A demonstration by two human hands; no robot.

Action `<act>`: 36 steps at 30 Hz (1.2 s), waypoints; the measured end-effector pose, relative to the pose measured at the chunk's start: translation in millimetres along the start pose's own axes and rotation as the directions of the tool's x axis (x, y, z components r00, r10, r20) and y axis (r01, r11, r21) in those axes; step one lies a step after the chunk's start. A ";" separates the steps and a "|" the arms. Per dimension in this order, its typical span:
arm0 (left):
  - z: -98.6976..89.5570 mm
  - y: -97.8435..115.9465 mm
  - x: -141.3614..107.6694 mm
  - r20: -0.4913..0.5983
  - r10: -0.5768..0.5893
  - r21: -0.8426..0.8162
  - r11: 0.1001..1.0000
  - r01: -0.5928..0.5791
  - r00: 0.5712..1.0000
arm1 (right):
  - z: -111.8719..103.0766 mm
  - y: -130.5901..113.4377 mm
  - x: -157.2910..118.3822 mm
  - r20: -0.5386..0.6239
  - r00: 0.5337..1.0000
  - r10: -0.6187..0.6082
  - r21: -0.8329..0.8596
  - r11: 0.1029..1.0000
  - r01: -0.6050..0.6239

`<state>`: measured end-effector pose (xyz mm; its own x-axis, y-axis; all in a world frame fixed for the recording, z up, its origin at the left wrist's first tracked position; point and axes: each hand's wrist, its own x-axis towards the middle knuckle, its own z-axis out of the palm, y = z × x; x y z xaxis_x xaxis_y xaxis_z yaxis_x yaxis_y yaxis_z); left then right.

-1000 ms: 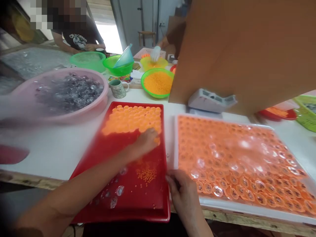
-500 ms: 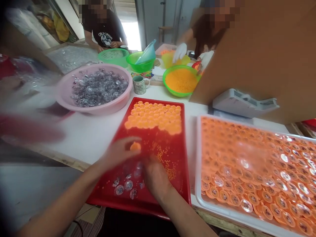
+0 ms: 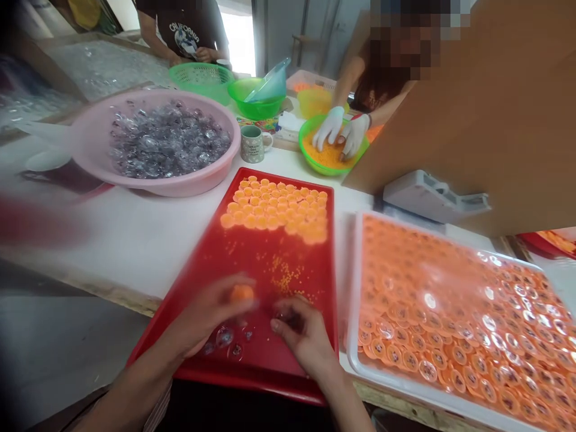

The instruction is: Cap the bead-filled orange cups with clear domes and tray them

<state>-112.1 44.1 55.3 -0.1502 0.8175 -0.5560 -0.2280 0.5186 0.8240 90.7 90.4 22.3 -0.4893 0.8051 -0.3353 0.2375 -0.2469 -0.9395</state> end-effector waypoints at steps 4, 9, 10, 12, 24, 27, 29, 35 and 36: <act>13.9 -4.0 2.7 0.066 -0.023 0.013 1.000 0.022 0.998 | -10.3 -6.5 -3.9 0.160 0.981 0.113 0.590 0.785 -0.187; 29.9 2.0 7.5 0.053 0.011 0.131 0.991 -0.018 0.999 | -21.0 -8.3 -3.2 0.207 0.971 0.122 0.761 0.603 -0.238; 32.1 3.9 8.2 0.061 0.017 0.153 0.988 -0.026 0.998 | -22.5 -7.3 -2.5 0.209 0.970 0.123 0.769 0.592 -0.240; 35.6 7.2 9.3 0.078 0.022 0.186 0.982 -0.036 0.997 | -24.8 -4.7 -1.0 0.202 0.974 0.107 0.780 0.584 -0.226; 39.9 8.8 7.9 0.150 -0.044 0.107 0.994 0.028 0.988 | -26.8 -16.5 -3.5 0.025 0.999 -0.037 0.498 0.867 0.020; 40.3 5.6 10.0 0.141 -0.038 0.075 0.997 0.027 0.989 | -27.9 -18.7 -3.0 -0.015 0.999 -0.045 0.393 0.918 0.048; 40.7 2.5 10.9 0.161 -0.013 0.052 0.999 0.004 0.987 | -27.8 -17.8 -2.4 -0.048 0.998 -0.041 0.338 0.939 0.055; 41.9 2.8 8.1 0.143 0.038 0.080 0.996 -0.050 0.989 | -24.7 -11.9 -1.3 -0.009 1.000 -0.012 0.274 0.962 0.013; 42.5 4.3 7.1 0.144 0.040 0.097 0.994 -0.054 0.989 | -24.0 -11.1 -1.0 0.003 1.000 -0.011 0.256 0.967 0.009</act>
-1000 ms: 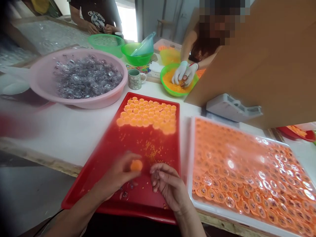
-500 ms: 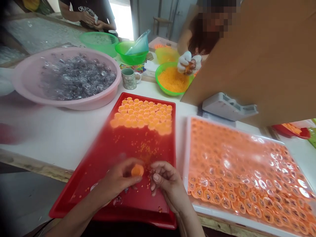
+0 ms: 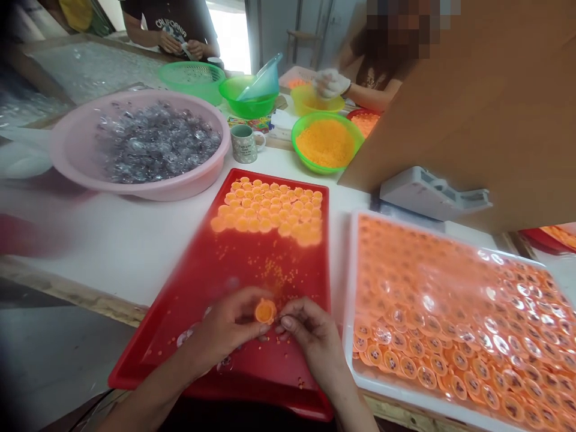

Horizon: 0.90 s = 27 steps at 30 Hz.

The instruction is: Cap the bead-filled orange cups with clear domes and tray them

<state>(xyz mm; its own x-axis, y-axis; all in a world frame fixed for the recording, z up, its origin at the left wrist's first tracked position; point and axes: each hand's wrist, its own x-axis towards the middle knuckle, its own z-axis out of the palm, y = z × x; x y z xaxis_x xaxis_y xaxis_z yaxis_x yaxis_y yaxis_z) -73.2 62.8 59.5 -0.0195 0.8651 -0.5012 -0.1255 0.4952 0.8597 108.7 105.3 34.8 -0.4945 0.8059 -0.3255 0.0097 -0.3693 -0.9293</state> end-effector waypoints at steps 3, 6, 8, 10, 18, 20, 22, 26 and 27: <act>3.9 1.8 -1.1 0.062 -0.006 0.030 1.000 0.005 0.998 | 2.1 1.8 1.3 -0.002 1.000 -0.016 -0.069 0.998 0.016; 10.1 -4.1 0.2 0.100 0.077 0.106 0.991 -0.087 0.992 | 5.5 1.7 2.4 -0.047 0.987 -0.151 -0.292 0.947 0.131; 13.6 -9.5 1.5 0.088 0.158 0.192 0.966 -0.172 0.984 | 7.2 1.3 2.3 -0.053 0.961 -0.270 -0.453 0.865 0.218; 15.8 -12.2 2.0 0.078 0.191 0.249 0.947 -0.205 0.978 | 7.6 1.5 1.0 -0.046 0.938 -0.343 -0.533 0.803 0.268; 18.8 -1.9 -3.5 -0.008 0.038 -0.072 0.997 -0.038 0.999 | 3.8 3.3 -9.7 -0.019 0.865 -0.502 -0.625 0.681 0.381; 19.3 -3.0 -4.4 -0.004 0.054 -0.081 0.995 -0.054 0.999 | 4.8 3.1 -10.9 -0.009 0.833 -0.554 -0.636 0.645 0.423; 19.7 -5.6 -5.4 -0.023 0.103 -0.012 0.995 -0.103 0.994 | 5.9 3.1 -11.9 -0.005 0.814 -0.580 -0.650 0.621 0.438; 20.2 -11.1 -8.2 -0.060 0.233 0.210 0.954 -0.215 0.971 | 6.3 2.6 -16.9 0.010 0.777 -0.629 -0.702 0.549 0.454; 20.4 -12.2 -8.9 -0.034 0.259 0.237 0.941 -0.244 0.965 | 6.0 2.2 -18.6 0.033 0.765 -0.643 -0.715 0.519 0.468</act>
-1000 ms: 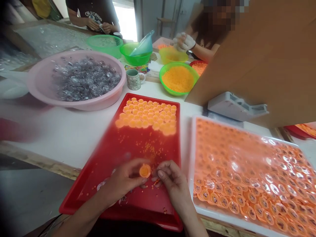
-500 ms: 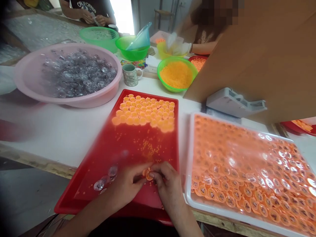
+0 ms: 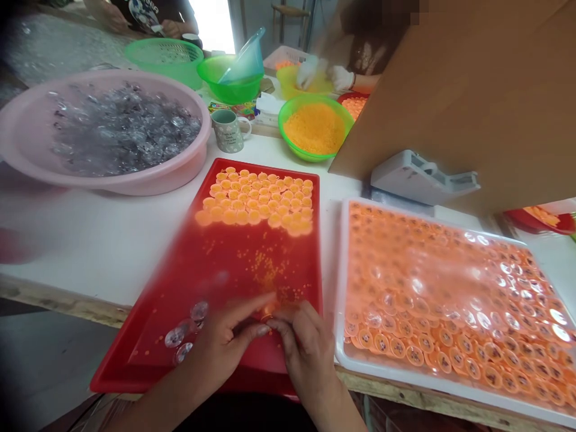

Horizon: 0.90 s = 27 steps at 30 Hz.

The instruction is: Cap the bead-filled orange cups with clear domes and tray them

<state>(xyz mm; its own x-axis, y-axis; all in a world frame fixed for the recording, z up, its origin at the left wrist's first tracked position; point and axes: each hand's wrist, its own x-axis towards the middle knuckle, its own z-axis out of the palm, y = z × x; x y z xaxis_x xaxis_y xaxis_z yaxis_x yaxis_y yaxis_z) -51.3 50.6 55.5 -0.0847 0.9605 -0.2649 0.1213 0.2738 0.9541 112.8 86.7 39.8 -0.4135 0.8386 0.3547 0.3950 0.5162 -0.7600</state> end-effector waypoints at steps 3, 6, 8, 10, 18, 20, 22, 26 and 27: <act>1.4 -2.2 -1.7 0.077 0.072 0.026 0.997 -0.074 0.994 | -3.6 -1.5 -1.7 0.055 0.998 -0.043 -0.028 0.999 0.045; 3.1 -2.3 -0.7 0.056 0.068 0.033 0.997 -0.070 0.996 | -4.3 -1.1 -0.9 0.048 0.998 0.050 -0.026 0.998 -0.049; 3.5 0.2 0.9 0.022 0.039 -0.002 0.999 -0.039 0.999 | -3.1 -0.3 -0.2 0.034 0.990 0.135 -0.010 0.991 -0.135; 2.7 4.4 2.3 0.014 0.031 -0.057 0.998 -0.031 0.999 | -1.9 0.0 -0.1 0.054 0.982 0.183 0.022 0.983 -0.184; -0.2 5.2 -0.3 -0.024 0.069 -0.054 0.996 -0.070 0.997 | 2.4 -3.4 -4.9 0.061 0.971 0.233 0.091 0.967 -0.237; 3.5 0.7 -1.5 -0.081 0.214 0.075 0.975 -0.208 0.974 | 5.0 -3.0 -7.1 0.062 0.972 0.226 0.082 0.969 -0.231; 8.0 -1.9 -2.2 -0.129 0.333 0.175 0.935 -0.309 0.934 | 7.8 -3.0 -9.1 0.046 0.978 0.203 0.060 0.977 -0.205; 13.7 -0.9 -1.4 -0.127 0.353 0.208 0.923 -0.323 0.927 | 12.5 -6.5 -10.6 -0.031 0.982 0.188 0.045 0.981 -0.187; 14.2 -0.5 -0.7 -0.118 0.333 0.197 0.931 -0.307 0.936 | 13.2 -7.2 -10.3 -0.042 0.978 0.206 0.058 0.977 -0.204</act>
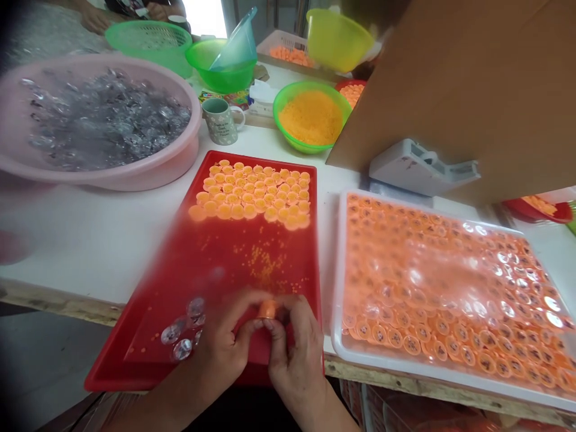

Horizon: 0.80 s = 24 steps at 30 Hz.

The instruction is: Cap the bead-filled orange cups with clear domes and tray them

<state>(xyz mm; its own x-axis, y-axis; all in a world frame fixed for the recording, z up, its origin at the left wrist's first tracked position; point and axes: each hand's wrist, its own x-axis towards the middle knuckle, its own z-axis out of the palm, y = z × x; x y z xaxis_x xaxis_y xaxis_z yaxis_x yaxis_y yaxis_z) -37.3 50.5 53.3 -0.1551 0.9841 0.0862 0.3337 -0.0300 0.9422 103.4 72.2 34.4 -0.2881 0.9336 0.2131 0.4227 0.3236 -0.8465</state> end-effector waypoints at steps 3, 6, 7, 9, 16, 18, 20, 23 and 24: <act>0.9 -1.1 2.9 0.040 -0.092 -0.047 0.994 0.094 0.995 | 0.6 1.1 2.8 0.010 0.991 0.134 0.124 0.983 -0.134; 1.3 -2.3 6.8 0.112 -0.246 -0.223 0.938 0.266 0.963 | -1.2 5.5 8.5 0.101 0.935 0.341 0.340 0.871 -0.354; 1.0 -2.1 8.4 0.140 -0.288 -0.277 0.907 0.317 0.947 | -2.1 6.8 10.5 0.139 0.913 0.383 0.395 0.824 -0.406; -0.5 -0.8 11.2 0.170 -0.333 -0.320 0.872 0.372 0.927 | -3.9 7.8 13.4 0.198 0.889 0.414 0.465 0.758 -0.457; -1.3 -0.7 4.1 0.070 -0.237 -0.155 0.957 0.245 0.969 | -1.6 3.7 7.3 0.158 0.926 0.344 0.437 0.816 -0.378; 1.2 -3.3 1.2 0.029 -0.181 -0.088 0.979 0.183 0.983 | 0.4 3.8 4.8 0.069 0.949 0.308 0.340 0.887 -0.313; 2.7 -5.5 1.0 0.006 -0.133 -0.048 0.990 0.133 0.991 | 1.7 4.9 3.6 0.033 0.957 0.289 0.295 0.912 -0.286; 1.5 -6.8 4.5 -0.022 -0.017 -0.027 0.999 0.017 1.000 | 1.1 8.0 3.7 0.072 0.961 0.267 0.333 0.902 -0.275; 0.6 -6.7 5.8 -0.029 0.035 -0.021 0.999 -0.035 0.999 | 0.4 8.8 3.9 0.081 0.964 0.252 0.341 0.902 -0.264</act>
<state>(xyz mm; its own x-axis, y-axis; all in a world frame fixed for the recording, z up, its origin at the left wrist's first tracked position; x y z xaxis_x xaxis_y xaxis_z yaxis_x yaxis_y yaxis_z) -39.9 56.6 47.2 -0.1703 0.9770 0.1283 0.3195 -0.0684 0.9451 105.7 78.6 27.6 -0.2413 0.9693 -0.0470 0.1649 -0.0068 -0.9863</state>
